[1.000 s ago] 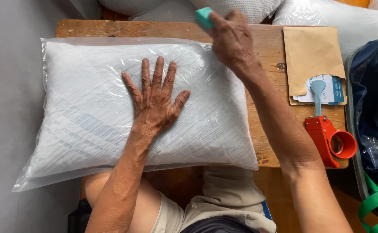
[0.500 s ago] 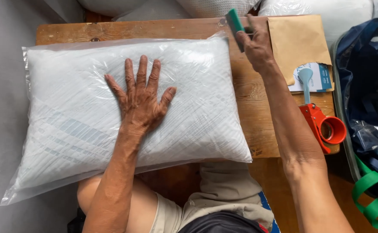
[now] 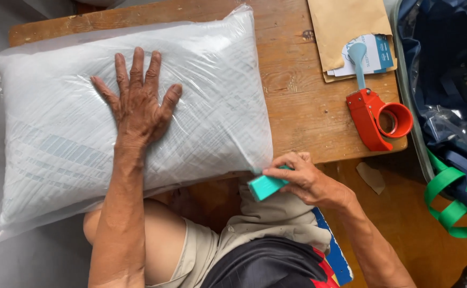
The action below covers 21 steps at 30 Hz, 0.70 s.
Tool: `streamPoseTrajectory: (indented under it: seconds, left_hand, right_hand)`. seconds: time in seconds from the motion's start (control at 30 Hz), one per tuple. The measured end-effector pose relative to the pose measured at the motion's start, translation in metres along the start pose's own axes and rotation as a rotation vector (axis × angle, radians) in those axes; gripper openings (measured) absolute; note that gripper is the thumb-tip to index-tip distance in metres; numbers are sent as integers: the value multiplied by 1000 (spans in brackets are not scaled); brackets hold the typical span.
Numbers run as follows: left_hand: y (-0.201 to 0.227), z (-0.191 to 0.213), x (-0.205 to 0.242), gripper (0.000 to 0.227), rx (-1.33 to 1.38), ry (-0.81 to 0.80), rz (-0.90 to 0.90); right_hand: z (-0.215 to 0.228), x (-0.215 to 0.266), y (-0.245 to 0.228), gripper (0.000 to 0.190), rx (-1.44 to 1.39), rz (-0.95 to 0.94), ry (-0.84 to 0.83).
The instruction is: Cleaning or smoothing the plastic-wrapped surface of a pillow using a small cleaning block.
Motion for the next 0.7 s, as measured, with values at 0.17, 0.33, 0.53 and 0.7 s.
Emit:
streamPoseTrajectory:
  seconds: [0.17, 0.33, 0.53, 0.7]
  left_hand:
    - [1, 4, -4, 102, -11, -52, 35]
    - [5, 9, -4, 97, -40, -95, 69]
    - [7, 7, -7, 95, -66, -123, 108]
    - [7, 6, -8, 95, -50, -153, 147]
  right_hand:
    - [18, 19, -3, 52, -604, -98, -25]
    - [52, -38, 64, 43, -1307, 124, 117]
    - [124, -153, 152, 51, -959, -63, 677]
    - [140, -225, 192, 46, -881, -9, 696]
Point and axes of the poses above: each hand's wrist, its own x-axis away from the middle knuckle, its own z-axis out of the back of the hand, y = z × x, the point moved 9 cm from there along -x, towards the middle knuckle, and after that the axes turned 3 degrees about -z, right-handed, at the moved point
